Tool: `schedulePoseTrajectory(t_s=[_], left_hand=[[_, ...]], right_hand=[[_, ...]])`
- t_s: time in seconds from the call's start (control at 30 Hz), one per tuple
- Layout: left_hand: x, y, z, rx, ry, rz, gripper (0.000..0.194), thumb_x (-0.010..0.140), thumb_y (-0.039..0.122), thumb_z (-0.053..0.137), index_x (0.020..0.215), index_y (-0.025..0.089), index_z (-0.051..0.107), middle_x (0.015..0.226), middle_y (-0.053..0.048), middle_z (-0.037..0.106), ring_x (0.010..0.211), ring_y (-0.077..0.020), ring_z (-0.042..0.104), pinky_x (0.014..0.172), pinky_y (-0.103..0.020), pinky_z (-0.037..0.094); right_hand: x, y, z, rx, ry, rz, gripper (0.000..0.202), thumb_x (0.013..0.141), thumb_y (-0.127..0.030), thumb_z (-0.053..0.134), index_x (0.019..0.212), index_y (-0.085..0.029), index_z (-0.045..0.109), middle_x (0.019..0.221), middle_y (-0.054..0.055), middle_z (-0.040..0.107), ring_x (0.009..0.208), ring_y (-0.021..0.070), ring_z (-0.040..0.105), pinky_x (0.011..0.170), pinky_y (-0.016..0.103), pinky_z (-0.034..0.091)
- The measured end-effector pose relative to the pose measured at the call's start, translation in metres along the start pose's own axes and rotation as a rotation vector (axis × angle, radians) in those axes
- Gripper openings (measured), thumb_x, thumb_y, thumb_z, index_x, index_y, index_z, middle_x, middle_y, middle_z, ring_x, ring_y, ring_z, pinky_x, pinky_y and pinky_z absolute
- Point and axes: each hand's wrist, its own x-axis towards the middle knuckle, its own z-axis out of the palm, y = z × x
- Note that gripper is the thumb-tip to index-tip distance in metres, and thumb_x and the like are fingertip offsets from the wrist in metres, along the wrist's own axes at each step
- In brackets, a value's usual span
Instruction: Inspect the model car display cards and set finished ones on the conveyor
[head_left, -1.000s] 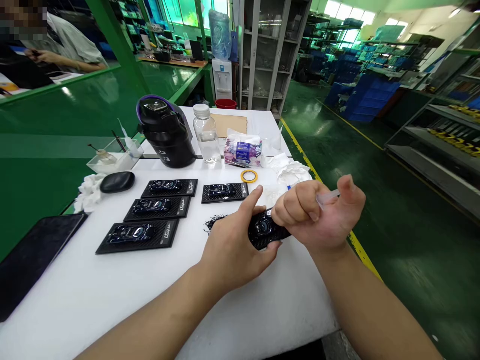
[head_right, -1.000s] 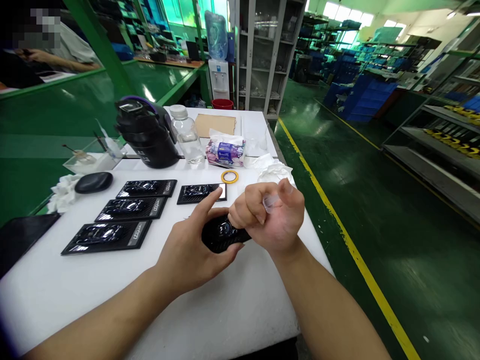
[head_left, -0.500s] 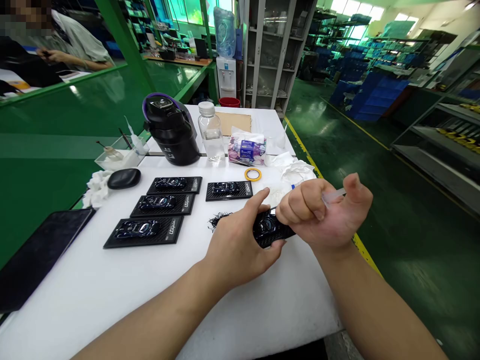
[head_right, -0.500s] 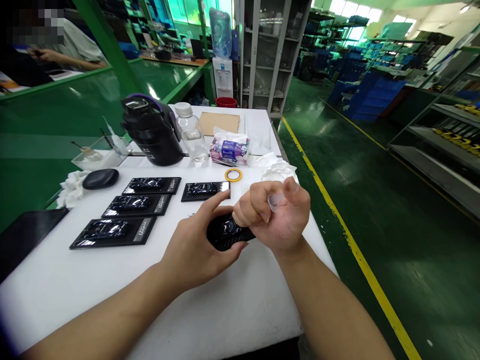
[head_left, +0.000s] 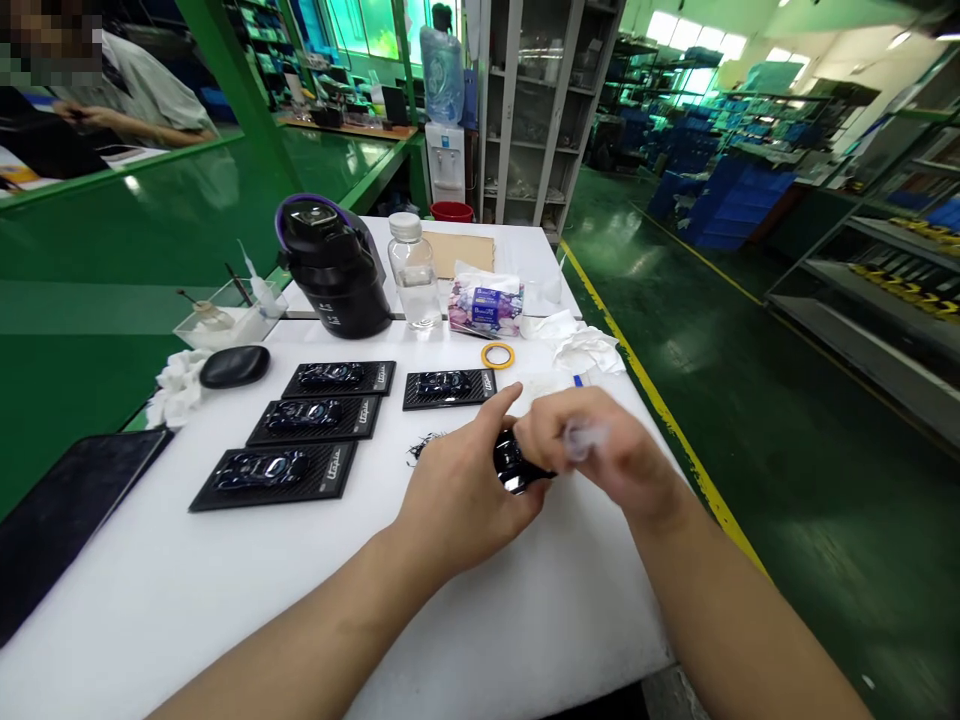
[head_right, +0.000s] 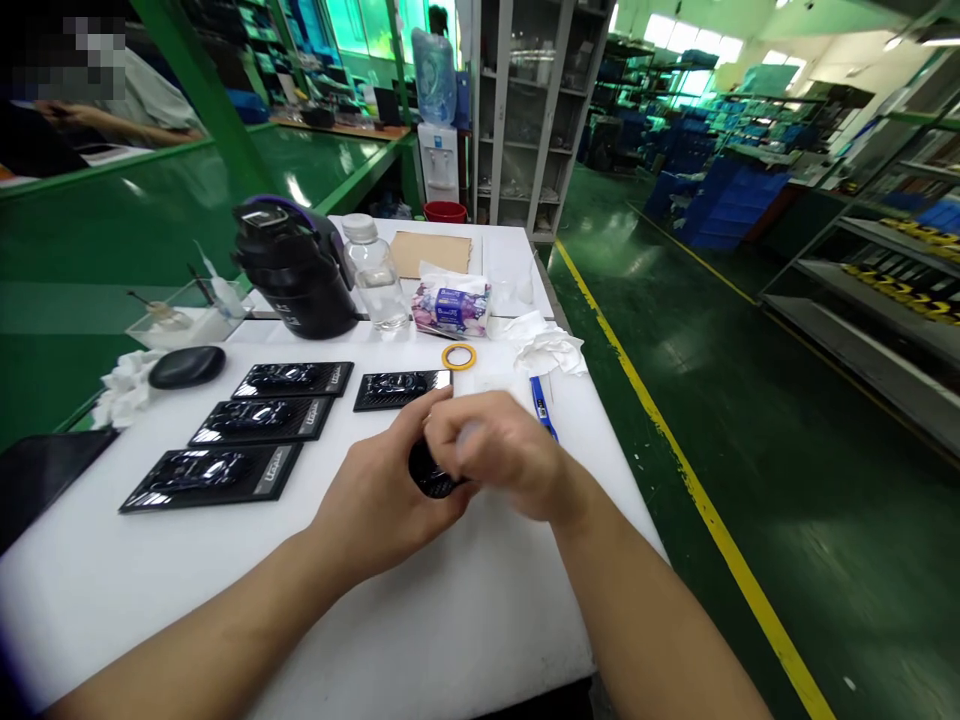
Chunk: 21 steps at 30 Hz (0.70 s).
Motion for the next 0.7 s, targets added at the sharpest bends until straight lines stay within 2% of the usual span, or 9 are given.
schedulePoseTrajectory(t_s=[0.07,0.13,0.2,0.27,0.37,0.47,0.53,0.6,0.7], left_hand=[[0.002,0.000,-0.001,0.083,-0.070,-0.030,0.075,0.079,0.037,0.063,0.146,0.022,0.034,0.109,-0.008,0.075,0.091,-0.0327,0.073,0.070,-0.042,0.056],[0.003,-0.001,-0.003,0.159,-0.094,-0.056,0.076,0.079,0.036,0.061,0.148,0.021,0.032,0.110,-0.009,0.074,0.095,-0.0349,0.072,0.072,-0.045,0.056],[0.004,-0.002,-0.004,0.197,-0.073,-0.077,0.082,0.079,0.035,0.061,0.151,0.021,0.025,0.114,-0.009,0.073,0.097,-0.0353,0.072,0.075,-0.047,0.056],[0.004,-0.004,-0.007,0.194,-0.095,-0.048,0.086,0.078,0.037,0.064,0.152,0.022,0.023,0.118,-0.008,0.071,0.100,-0.0342,0.071,0.080,-0.048,0.056],[0.001,-0.001,-0.013,0.180,-0.266,0.121,0.085,0.074,0.035,0.069,0.150,0.025,0.031,0.119,-0.007,0.071,0.099,-0.0321,0.070,0.084,-0.047,0.056],[-0.003,0.010,-0.019,0.147,-0.446,0.351,0.078,0.071,0.028,0.072,0.143,0.026,0.043,0.117,-0.007,0.070,0.104,-0.0292,0.067,0.091,-0.044,0.054],[-0.006,0.017,-0.023,0.136,-0.510,0.438,0.072,0.070,0.023,0.072,0.138,0.024,0.049,0.114,-0.006,0.070,0.105,-0.0264,0.067,0.102,-0.044,0.049],[-0.009,0.020,-0.026,0.171,-0.532,0.441,0.070,0.069,0.021,0.072,0.136,0.023,0.051,0.110,-0.005,0.071,0.102,-0.0255,0.067,0.110,-0.048,0.044],[-0.019,0.011,-0.028,0.223,-0.527,0.403,0.070,0.068,0.022,0.073,0.135,0.022,0.052,0.109,-0.006,0.071,0.102,-0.0279,0.067,0.108,-0.052,0.045]], right_hand=[[0.000,0.002,0.002,-0.093,-0.039,0.092,0.048,0.083,-0.057,0.075,0.070,-0.018,0.051,0.065,-0.002,0.043,0.058,0.0121,0.034,0.053,0.027,0.024],[0.001,0.002,-0.001,-0.087,0.042,0.041,0.038,0.084,-0.044,0.078,0.072,-0.019,0.052,0.065,-0.003,0.044,0.058,0.0116,0.036,0.054,0.026,0.027],[0.004,0.000,-0.012,0.007,0.266,-0.115,0.037,0.089,-0.044,0.071,0.070,-0.020,0.050,0.061,-0.005,0.041,0.055,0.0114,0.036,0.057,0.026,0.031],[0.008,0.000,-0.029,0.065,0.521,-0.202,0.040,0.089,-0.050,0.065,0.069,-0.021,0.047,0.057,-0.006,0.037,0.053,0.0114,0.035,0.059,0.027,0.036],[0.014,0.013,-0.057,-0.021,0.757,-0.144,0.045,0.080,-0.057,0.069,0.070,-0.022,0.043,0.057,-0.006,0.037,0.054,0.0117,0.038,0.061,0.027,0.040],[0.018,0.039,-0.076,-0.118,0.793,-0.077,0.051,0.076,-0.066,0.069,0.069,-0.023,0.041,0.060,-0.005,0.043,0.059,0.0128,0.045,0.068,0.029,0.044],[0.020,0.055,-0.080,-0.200,0.768,0.002,0.050,0.077,-0.065,0.070,0.069,-0.021,0.047,0.064,-0.003,0.050,0.064,0.0144,0.051,0.072,0.031,0.045],[0.022,0.064,-0.080,-0.291,0.732,0.087,0.045,0.081,-0.059,0.071,0.071,-0.019,0.054,0.068,-0.001,0.055,0.069,0.0157,0.055,0.074,0.032,0.046],[0.023,0.066,-0.075,-0.411,0.700,0.176,0.039,0.090,-0.051,0.067,0.074,-0.017,0.058,0.072,-0.001,0.058,0.071,0.0159,0.056,0.075,0.033,0.046]])
